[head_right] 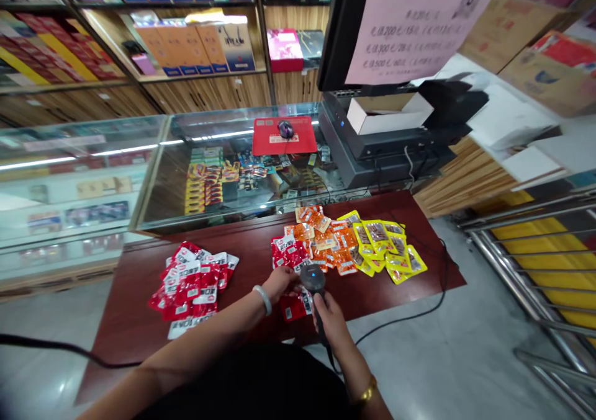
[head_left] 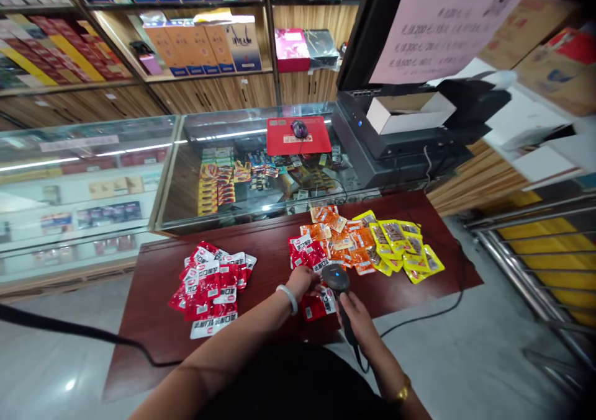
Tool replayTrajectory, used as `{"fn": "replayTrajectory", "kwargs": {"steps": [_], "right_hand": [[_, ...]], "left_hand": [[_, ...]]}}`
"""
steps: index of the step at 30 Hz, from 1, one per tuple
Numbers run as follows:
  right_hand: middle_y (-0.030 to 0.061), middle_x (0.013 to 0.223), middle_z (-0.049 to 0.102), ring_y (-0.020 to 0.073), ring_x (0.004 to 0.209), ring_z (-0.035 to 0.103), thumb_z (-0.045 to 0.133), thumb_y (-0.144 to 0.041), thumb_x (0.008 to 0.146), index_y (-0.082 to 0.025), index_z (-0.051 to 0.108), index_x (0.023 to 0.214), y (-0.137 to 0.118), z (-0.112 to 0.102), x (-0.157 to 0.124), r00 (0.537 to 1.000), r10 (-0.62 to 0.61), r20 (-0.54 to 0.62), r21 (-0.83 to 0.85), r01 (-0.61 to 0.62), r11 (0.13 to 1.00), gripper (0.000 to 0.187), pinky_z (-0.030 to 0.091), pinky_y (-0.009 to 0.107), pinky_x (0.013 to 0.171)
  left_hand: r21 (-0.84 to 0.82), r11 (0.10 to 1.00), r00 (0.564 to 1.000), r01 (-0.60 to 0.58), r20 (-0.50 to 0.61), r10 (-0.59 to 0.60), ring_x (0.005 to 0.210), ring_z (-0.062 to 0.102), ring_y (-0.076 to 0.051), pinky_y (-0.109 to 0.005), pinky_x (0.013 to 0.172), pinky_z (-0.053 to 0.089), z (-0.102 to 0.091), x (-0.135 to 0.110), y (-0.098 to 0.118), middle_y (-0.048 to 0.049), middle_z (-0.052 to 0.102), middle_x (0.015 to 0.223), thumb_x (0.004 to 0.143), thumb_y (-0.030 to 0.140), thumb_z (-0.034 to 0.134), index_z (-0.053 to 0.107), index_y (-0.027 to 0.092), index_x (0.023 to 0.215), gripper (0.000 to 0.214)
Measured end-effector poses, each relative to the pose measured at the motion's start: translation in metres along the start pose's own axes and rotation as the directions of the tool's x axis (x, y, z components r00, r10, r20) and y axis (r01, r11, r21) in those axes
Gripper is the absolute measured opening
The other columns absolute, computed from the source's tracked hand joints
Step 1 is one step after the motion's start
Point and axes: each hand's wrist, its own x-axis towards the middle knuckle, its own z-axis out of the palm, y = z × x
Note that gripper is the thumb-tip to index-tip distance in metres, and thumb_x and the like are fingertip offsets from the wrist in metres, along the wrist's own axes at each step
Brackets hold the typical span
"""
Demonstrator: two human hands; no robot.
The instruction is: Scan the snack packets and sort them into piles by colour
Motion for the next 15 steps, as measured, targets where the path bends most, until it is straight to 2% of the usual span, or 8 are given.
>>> {"fn": "replayTrajectory", "kwargs": {"steps": [4, 8, 11, 15], "right_hand": [[-0.0071, 0.055, 0.050, 0.0081, 0.039, 0.041, 0.070, -0.078, 0.061, -0.022, 0.054, 0.088, -0.003, 0.001, 0.002, 0.999, 0.022, 0.023, -0.025, -0.021, 0.999, 0.064, 0.033, 0.020, 0.036], [-0.0067, 0.057, 0.050, 0.0086, 0.040, 0.041, 0.068, -0.077, 0.065, -0.023, 0.053, 0.090, -0.007, 0.003, 0.003, 0.997, 0.010, 0.075, -0.068, -0.004, 0.998, 0.062, 0.033, 0.021, 0.036], [-0.0070, 0.058, 0.051, 0.0084, 0.040, 0.042, 0.067, -0.076, 0.066, -0.022, 0.053, 0.091, -0.011, 0.013, 0.004, 0.989, 0.014, 0.146, -0.113, 0.002, 0.994, 0.061, 0.033, 0.020, 0.037], [-0.0081, 0.055, 0.049, 0.0078, 0.039, 0.040, 0.063, -0.076, 0.070, -0.022, 0.050, 0.083, -0.015, 0.036, 0.008, 0.963, -0.010, 0.268, -0.196, 0.065, 0.979, 0.057, 0.032, 0.021, 0.037]], "left_hand": [[-0.142, 0.987, 0.989, -0.071, -0.136, 0.051, 0.048, 0.059, -0.012, -0.019, 0.043, 0.040, 0.009, 0.004, 0.003, 0.0044, 0.058, 0.055, 0.079, 0.031, 0.072, 0.047, 0.021, 0.084, 0.028], [-0.185, 0.972, 0.980, -0.147, -0.158, 0.119, 0.043, 0.054, -0.010, -0.017, 0.040, 0.033, 0.006, -0.002, 0.003, 0.0070, 0.054, 0.050, 0.078, 0.022, 0.069, 0.048, 0.021, 0.088, 0.023], [-0.173, 0.961, 0.974, -0.215, -0.103, 0.199, 0.044, 0.056, -0.009, -0.017, 0.042, 0.033, -0.011, -0.016, -0.004, 0.0049, 0.061, 0.056, 0.076, 0.018, 0.067, 0.052, 0.019, 0.098, 0.026], [-0.123, 0.962, 0.970, -0.242, -0.057, 0.237, 0.051, 0.062, -0.010, -0.016, 0.041, 0.030, -0.049, -0.037, -0.026, -0.0004, 0.069, 0.069, 0.075, 0.026, 0.069, 0.054, 0.016, 0.110, 0.040]]}}
